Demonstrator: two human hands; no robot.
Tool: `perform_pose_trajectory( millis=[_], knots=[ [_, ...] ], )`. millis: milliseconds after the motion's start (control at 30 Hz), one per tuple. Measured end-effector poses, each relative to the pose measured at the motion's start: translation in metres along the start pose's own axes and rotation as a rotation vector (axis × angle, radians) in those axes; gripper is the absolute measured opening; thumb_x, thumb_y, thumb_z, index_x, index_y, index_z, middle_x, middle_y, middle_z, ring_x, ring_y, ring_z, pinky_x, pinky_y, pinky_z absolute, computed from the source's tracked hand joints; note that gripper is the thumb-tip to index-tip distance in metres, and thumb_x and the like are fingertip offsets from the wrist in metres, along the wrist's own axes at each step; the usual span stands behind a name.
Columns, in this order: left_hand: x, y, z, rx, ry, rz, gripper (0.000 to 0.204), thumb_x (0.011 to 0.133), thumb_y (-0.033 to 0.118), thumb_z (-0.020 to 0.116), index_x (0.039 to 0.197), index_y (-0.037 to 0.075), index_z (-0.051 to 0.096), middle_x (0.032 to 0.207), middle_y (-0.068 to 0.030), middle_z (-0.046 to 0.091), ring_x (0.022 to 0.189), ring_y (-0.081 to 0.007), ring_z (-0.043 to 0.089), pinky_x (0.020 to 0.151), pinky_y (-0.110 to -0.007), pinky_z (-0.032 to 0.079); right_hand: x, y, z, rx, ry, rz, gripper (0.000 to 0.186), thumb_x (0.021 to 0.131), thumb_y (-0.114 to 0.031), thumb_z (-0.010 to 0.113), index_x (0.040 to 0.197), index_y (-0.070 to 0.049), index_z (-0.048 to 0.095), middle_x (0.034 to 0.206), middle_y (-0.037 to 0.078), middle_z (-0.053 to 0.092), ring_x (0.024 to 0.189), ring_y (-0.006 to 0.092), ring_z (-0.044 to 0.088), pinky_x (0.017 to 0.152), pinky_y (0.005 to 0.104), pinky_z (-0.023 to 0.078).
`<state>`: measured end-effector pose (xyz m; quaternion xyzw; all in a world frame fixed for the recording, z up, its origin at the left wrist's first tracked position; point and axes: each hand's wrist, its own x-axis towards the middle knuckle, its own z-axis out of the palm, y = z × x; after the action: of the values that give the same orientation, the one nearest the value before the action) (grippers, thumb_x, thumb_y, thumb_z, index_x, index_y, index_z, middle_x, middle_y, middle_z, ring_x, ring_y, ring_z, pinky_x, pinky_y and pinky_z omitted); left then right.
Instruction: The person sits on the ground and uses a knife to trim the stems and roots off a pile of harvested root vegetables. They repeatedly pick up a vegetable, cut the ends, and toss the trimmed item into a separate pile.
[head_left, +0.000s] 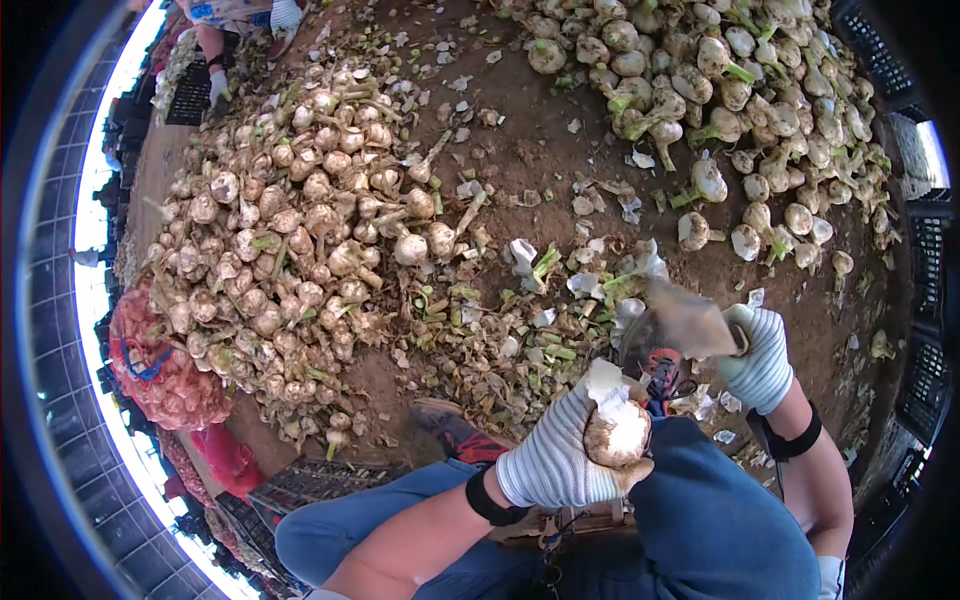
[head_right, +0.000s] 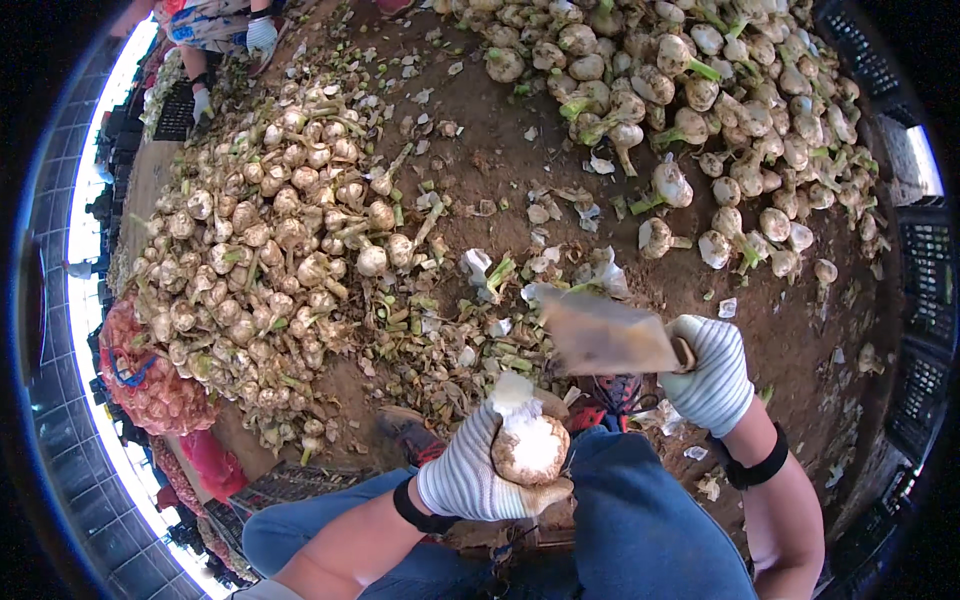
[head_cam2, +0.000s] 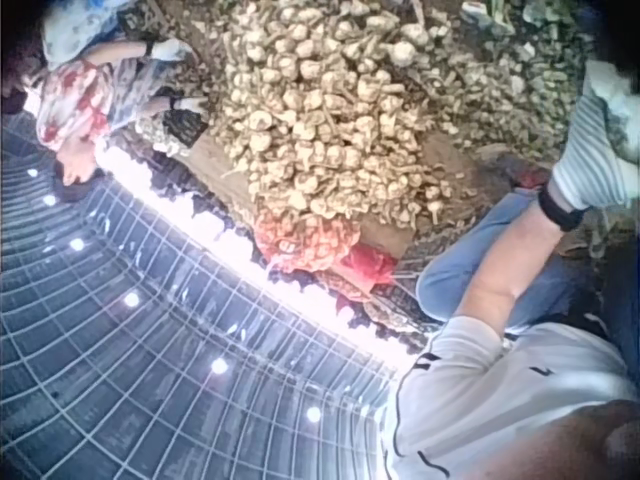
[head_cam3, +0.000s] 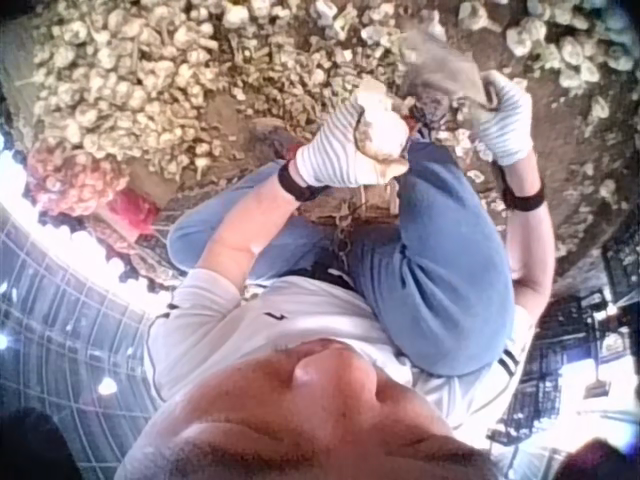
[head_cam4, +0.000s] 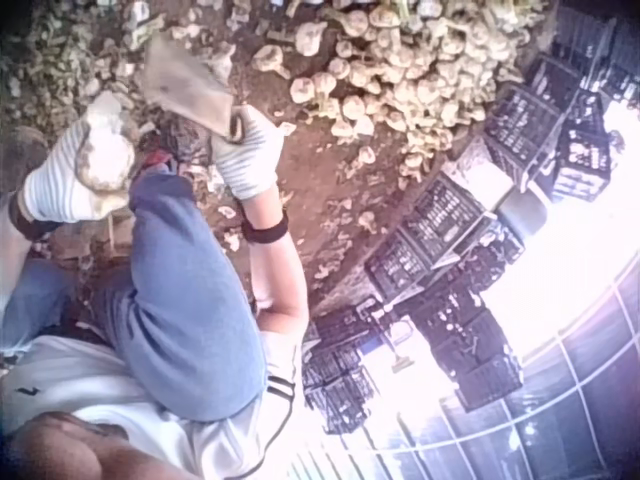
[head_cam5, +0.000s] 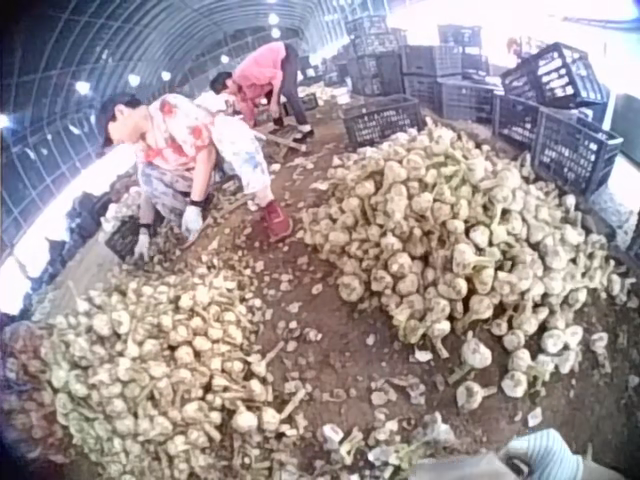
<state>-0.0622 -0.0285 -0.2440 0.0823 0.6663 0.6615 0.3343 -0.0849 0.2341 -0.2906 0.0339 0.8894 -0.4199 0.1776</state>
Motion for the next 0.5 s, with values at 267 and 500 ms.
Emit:
perform_pose_trajectory(
  millis=[267, 500],
  knots=[
    [0.014, -0.016, 0.0, 0.124, -0.196, -0.004, 0.073, 0.066, 0.016, 0.082, 0.127, 0.005, 0.043, 0.11, -0.0071, 0.056, 0.101, -0.02, 0.056, 0.091, -0.031, 0.045, 0.003, -0.066, 0.006, 0.75, -0.531, 0.07, 0.047, 0.078, -0.025, 0.076, 0.116, -0.002, 0.062, 0.089, 0.003, 0.066, 0.082, 0.0096, 0.059, 0.076, 0.0262, 0.048],
    [0.021, -0.032, -0.003, -0.123, -0.198, -0.323, 0.068, 0.071, 0.008, 0.079, 0.126, 0.003, 0.041, 0.107, -0.0045, 0.057, 0.1, -0.0122, 0.055, 0.088, -0.028, 0.047, 0.0, -0.055, 0.025, 0.678, -0.442, 0.001, 0.016, 0.077, -0.006, 0.071, 0.092, -0.003, 0.066, 0.079, 0.006, 0.067, 0.074, 0.0104, 0.061, 0.07, 0.0271, 0.05]
  ],
)
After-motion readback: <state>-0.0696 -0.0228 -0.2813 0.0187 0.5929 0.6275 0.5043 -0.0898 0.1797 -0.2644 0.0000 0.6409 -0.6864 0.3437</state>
